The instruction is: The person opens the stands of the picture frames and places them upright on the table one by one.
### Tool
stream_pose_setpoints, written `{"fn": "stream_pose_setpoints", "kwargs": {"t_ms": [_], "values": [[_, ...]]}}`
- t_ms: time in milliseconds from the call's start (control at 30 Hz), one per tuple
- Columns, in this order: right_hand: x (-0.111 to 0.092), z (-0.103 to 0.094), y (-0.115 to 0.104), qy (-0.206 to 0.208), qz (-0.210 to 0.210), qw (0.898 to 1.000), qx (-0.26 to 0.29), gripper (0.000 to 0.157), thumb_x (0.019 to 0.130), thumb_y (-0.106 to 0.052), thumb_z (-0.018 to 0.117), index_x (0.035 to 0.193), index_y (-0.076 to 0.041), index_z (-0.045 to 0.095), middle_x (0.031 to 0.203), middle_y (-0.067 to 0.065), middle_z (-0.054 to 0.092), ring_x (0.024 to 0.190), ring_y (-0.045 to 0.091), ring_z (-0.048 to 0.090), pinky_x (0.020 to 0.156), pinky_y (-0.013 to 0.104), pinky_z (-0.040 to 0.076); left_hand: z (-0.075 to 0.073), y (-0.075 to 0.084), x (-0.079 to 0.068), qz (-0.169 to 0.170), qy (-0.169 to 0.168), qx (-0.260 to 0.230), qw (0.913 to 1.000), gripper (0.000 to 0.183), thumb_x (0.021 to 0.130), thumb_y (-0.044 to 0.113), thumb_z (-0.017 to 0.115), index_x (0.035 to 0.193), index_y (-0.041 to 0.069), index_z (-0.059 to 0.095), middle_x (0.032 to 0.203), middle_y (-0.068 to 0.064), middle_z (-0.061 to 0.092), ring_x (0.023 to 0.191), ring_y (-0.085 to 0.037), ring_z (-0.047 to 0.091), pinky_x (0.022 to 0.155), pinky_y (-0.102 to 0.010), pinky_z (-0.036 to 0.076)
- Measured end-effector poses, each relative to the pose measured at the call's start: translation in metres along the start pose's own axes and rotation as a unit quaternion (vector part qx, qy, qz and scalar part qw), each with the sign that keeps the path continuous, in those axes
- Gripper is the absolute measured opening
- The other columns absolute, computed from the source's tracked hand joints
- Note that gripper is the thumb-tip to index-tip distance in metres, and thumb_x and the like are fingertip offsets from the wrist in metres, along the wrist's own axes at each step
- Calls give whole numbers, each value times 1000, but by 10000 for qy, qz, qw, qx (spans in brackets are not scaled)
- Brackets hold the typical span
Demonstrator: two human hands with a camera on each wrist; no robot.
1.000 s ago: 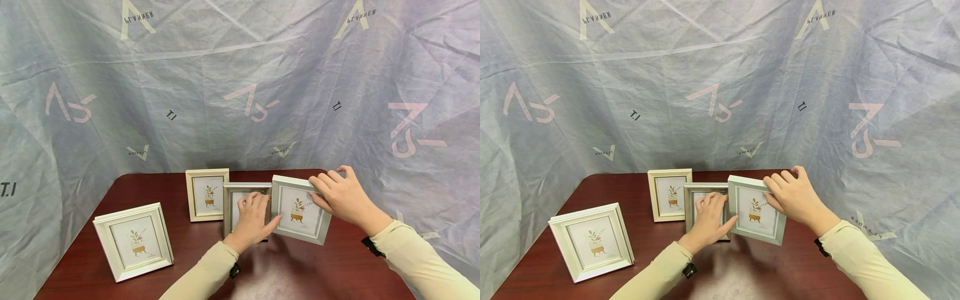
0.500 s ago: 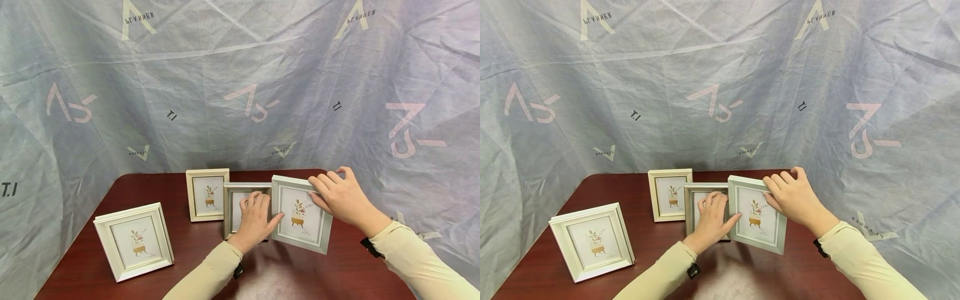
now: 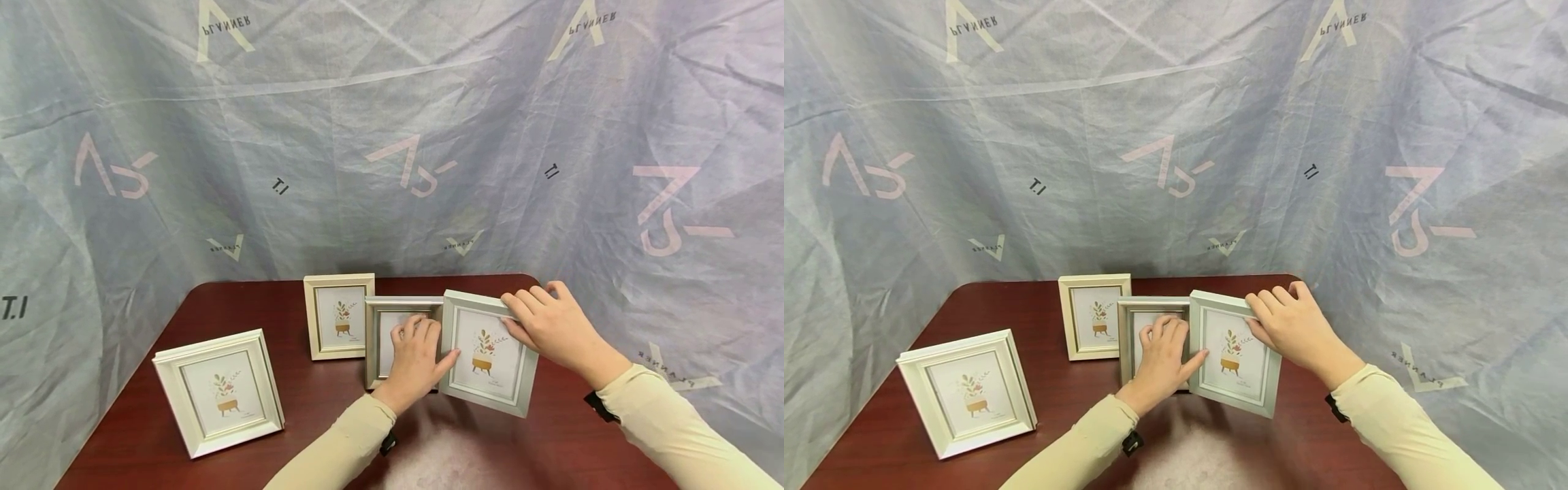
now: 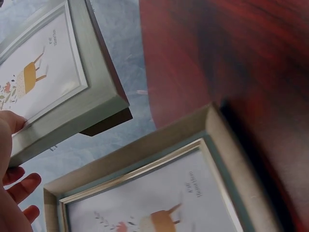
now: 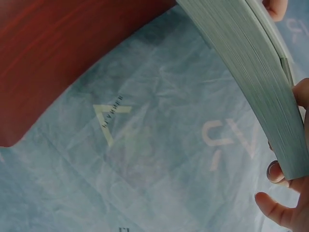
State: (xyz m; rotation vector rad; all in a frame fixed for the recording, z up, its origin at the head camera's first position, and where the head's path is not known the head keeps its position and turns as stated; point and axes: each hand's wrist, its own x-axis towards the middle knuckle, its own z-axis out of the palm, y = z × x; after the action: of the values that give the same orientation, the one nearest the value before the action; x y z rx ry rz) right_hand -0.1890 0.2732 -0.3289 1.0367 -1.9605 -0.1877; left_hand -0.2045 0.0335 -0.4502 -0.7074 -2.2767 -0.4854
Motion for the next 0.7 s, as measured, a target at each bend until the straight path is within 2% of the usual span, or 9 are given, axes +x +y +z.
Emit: {"fn": "stream_pose_setpoints", "kwargs": {"t_ms": [233, 700], "values": [[-15, 14, -5, -48, 89, 9999, 89, 42, 106, -32, 35, 102, 1, 62, 77, 7, 55, 66, 26, 50, 64, 47, 39, 12, -2, -12, 42, -251, 154, 9996, 46, 89, 50, 69, 111, 10, 60, 113, -2, 60, 116, -23, 46, 90, -46, 32], [-36, 33, -23, -126, 360, 9991, 190, 44, 107, -34, 34, 101, -1, 63, 80, 7, 57, 64, 25, 50, 66, 49, 39, 24, -5, -32, 56, -388, 188, 9991, 47, 87, 49, 70, 111, 9, 62, 112, -2, 62, 118, -24, 48, 91, -47, 33]]}}
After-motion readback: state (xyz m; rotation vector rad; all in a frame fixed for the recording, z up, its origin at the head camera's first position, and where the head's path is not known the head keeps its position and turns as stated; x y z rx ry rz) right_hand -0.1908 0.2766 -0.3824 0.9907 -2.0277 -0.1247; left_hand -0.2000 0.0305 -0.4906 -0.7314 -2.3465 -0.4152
